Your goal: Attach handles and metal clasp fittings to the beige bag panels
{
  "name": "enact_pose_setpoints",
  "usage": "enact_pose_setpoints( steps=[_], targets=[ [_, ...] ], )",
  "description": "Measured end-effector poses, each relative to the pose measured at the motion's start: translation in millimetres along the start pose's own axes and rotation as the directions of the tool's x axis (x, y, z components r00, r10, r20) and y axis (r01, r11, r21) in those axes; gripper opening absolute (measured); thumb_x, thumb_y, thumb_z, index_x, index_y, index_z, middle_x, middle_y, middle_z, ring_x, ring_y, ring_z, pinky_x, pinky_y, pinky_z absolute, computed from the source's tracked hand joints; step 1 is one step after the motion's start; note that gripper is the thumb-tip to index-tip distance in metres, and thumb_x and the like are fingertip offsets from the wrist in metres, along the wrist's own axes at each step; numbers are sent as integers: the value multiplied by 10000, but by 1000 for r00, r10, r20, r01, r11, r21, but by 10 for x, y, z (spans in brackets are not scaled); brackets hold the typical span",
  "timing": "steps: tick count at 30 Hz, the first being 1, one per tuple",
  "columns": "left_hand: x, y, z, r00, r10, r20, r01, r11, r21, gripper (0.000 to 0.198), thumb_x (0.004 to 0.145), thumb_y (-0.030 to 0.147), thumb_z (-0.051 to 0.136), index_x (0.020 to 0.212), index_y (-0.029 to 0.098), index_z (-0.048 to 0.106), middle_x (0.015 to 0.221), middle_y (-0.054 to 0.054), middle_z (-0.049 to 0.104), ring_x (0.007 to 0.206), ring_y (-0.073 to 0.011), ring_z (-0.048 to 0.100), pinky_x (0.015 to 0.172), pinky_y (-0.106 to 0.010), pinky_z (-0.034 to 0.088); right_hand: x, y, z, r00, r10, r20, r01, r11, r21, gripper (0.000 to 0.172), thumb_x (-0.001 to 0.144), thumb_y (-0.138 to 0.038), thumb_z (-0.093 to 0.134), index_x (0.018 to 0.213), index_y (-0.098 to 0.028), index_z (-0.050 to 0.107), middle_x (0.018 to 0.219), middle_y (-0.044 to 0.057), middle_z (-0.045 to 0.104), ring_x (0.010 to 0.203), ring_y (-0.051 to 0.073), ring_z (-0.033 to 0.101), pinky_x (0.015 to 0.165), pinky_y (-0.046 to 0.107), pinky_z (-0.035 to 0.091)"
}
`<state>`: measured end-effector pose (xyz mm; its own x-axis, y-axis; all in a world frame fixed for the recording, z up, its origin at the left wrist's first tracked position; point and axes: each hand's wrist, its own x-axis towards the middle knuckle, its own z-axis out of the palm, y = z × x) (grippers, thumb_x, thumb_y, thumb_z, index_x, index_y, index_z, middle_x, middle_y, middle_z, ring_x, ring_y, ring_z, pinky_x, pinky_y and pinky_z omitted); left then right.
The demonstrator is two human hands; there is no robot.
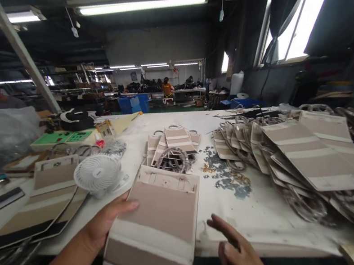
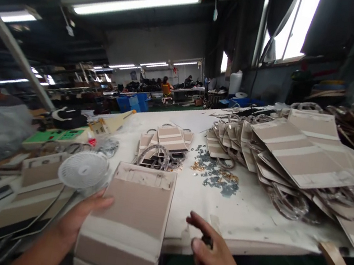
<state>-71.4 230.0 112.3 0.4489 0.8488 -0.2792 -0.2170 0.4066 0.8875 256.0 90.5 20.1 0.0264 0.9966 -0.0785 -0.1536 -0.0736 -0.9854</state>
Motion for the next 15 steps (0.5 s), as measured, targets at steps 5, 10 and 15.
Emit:
enact_pose_setpoints(
  steps=[5,10,15],
  targets=[
    [-416,100,355,985,-138,105,113,971,209,709,858,236,797,1527,191,568,1192,-150,799,1086,-382,771,940,-465,623,31,-283,98,975,-43,220,5,986,168,852,763,-761,783,1368,-170,687,702,0,620,558,126,514,499,234,432],
    [-470,6,472,945,-235,228,134,913,386,825,917,282,761,1650,272,382,1403,-127,709,1231,-354,709,1067,-480,551,-289,-213,159,987,-55,154,63,997,-51,513,867,-665,740,1025,-185,828,941,84,764,902,274,685,818,359,579],
    [58,-227,463,845,-372,383,44,763,645,817,940,353,723,1664,273,352,1581,-111,563,1356,-355,619,1156,-491,470,-658,283,189,992,47,119,-47,999,3,588,892,-682,701,1187,-183,800,1009,81,780,997,310,692,927,390,570]
  ],
)
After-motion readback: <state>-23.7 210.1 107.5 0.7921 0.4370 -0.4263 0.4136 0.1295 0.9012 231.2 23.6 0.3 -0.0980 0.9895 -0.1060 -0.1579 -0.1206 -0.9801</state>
